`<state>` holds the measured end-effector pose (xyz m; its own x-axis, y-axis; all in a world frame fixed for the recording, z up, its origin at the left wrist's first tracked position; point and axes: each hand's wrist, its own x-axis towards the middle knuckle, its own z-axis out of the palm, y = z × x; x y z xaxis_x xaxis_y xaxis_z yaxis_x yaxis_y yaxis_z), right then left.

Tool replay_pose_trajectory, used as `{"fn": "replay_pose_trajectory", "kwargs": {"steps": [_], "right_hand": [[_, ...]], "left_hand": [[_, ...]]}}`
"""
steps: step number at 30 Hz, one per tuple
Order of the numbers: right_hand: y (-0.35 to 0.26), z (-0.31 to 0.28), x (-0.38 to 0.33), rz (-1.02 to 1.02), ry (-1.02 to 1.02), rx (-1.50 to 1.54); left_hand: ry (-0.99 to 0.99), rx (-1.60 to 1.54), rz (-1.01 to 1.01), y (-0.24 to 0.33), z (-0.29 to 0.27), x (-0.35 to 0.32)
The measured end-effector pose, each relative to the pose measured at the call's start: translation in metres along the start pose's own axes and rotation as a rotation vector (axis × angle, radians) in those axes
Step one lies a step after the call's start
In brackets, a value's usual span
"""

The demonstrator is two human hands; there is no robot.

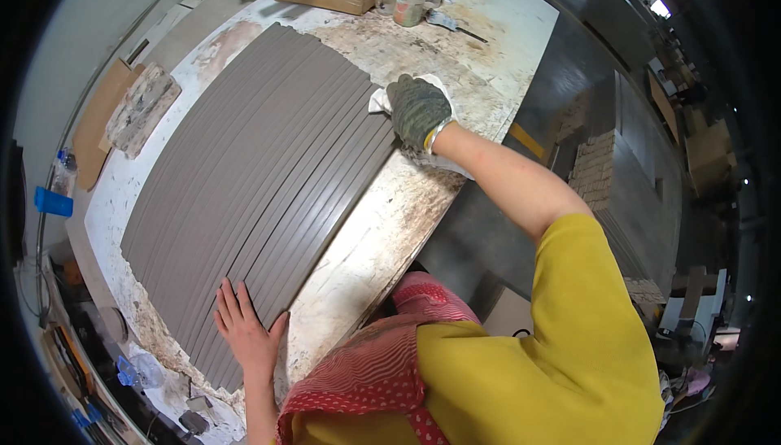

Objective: The person cleans individual wood slats and a larger slatted panel using a white cloth. They apply a liquid from a bottle onto the cloth and then wipe the sides and surfaces of the slats one by one.

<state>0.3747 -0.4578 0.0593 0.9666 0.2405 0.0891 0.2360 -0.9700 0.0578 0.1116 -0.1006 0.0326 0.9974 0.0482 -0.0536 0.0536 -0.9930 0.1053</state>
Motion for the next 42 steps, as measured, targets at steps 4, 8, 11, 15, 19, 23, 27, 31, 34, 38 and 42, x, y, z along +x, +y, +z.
{"fn": "replay_pose_trajectory", "kwargs": {"steps": [4,8,11,15,19,23,27,31,34,38,42], "right_hand": [[-0.019,0.005,-0.017,-0.217,0.137,0.241],[0.054,-0.004,0.032,-0.030,-0.083,0.103],[0.011,-0.036,0.019,-0.090,-0.055,0.234],[-0.019,0.003,0.002,-0.219,0.106,0.217],[-0.144,0.005,-0.058,-0.536,0.031,0.885],[-0.236,0.071,-0.102,-0.783,-0.069,0.356],[-0.093,0.063,-0.039,-0.683,0.112,0.377],[-0.083,0.042,0.008,-0.275,0.047,0.427],[-0.241,0.025,-0.087,-0.776,0.046,0.318],[-0.299,-0.028,-0.106,-1.020,-0.458,0.290],[-0.151,0.000,-0.045,-0.783,0.008,0.265]], "left_hand": [[0.002,0.000,-0.022,0.000,-0.001,0.002],[0.007,-0.011,0.019,0.000,-0.005,0.003],[-0.063,-0.072,0.009,-0.012,-0.012,-0.002],[-0.080,-0.004,-0.150,-0.054,-0.016,-0.036],[-0.041,0.013,-0.174,-0.060,-0.010,-0.051],[-0.036,-0.015,-0.168,-0.063,-0.006,-0.045],[-0.029,-0.028,-0.184,-0.065,-0.008,-0.054],[-0.025,-0.055,-0.166,-0.059,-0.015,-0.046],[0.033,-0.067,-0.160,-0.063,-0.004,-0.051],[0.098,-0.140,-0.199,-0.083,0.003,-0.069],[0.331,-0.345,-0.526,-0.103,0.014,-0.115]]}}
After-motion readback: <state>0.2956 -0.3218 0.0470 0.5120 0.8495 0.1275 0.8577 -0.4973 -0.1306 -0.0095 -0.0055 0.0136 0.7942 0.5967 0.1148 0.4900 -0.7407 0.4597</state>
